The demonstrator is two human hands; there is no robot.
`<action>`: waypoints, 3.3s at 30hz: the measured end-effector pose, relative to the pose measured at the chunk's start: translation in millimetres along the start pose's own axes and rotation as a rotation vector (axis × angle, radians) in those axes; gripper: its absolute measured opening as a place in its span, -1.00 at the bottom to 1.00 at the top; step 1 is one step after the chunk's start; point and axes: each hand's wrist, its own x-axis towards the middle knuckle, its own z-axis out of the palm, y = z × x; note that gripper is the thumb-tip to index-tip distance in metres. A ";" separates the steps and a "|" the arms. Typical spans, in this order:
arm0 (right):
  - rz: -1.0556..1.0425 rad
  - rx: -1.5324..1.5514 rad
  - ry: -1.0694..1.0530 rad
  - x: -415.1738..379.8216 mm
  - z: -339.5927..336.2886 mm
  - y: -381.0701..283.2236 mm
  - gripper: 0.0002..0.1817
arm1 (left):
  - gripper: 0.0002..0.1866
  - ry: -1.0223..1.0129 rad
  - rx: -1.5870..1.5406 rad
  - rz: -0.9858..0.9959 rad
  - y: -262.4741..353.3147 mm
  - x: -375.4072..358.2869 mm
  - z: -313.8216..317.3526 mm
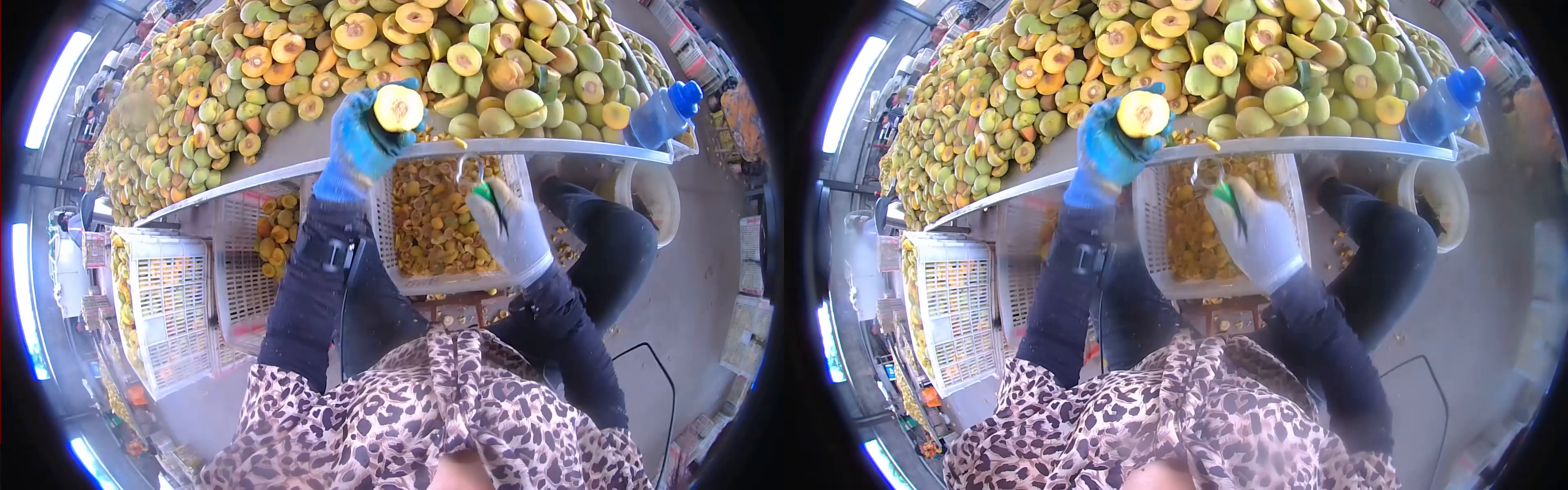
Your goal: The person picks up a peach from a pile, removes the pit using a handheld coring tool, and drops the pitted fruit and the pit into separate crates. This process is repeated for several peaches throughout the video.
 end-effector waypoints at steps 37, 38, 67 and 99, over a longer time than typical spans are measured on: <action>0.528 0.726 -0.815 -22.7 4.2 -45.4 -0.48 | -0.53 0.340 -0.406 0.128 -76.7 -93.3 41.6; 0.356 0.464 -0.516 -17.7 9.7 -36.5 -0.54 | -0.56 0.116 -0.472 0.153 -84.8 -98.9 17.4; 0.018 -0.579 -0.262 -24.3 59.6 61.8 -0.65 | -0.64 0.419 1.283 0.690 21.1 -30.0 -60.0; -0.168 0.068 -0.156 -10.8 37.2 -69.9 -0.62 | -0.48 0.362 0.229 0.622 -52.6 -107.2 54.0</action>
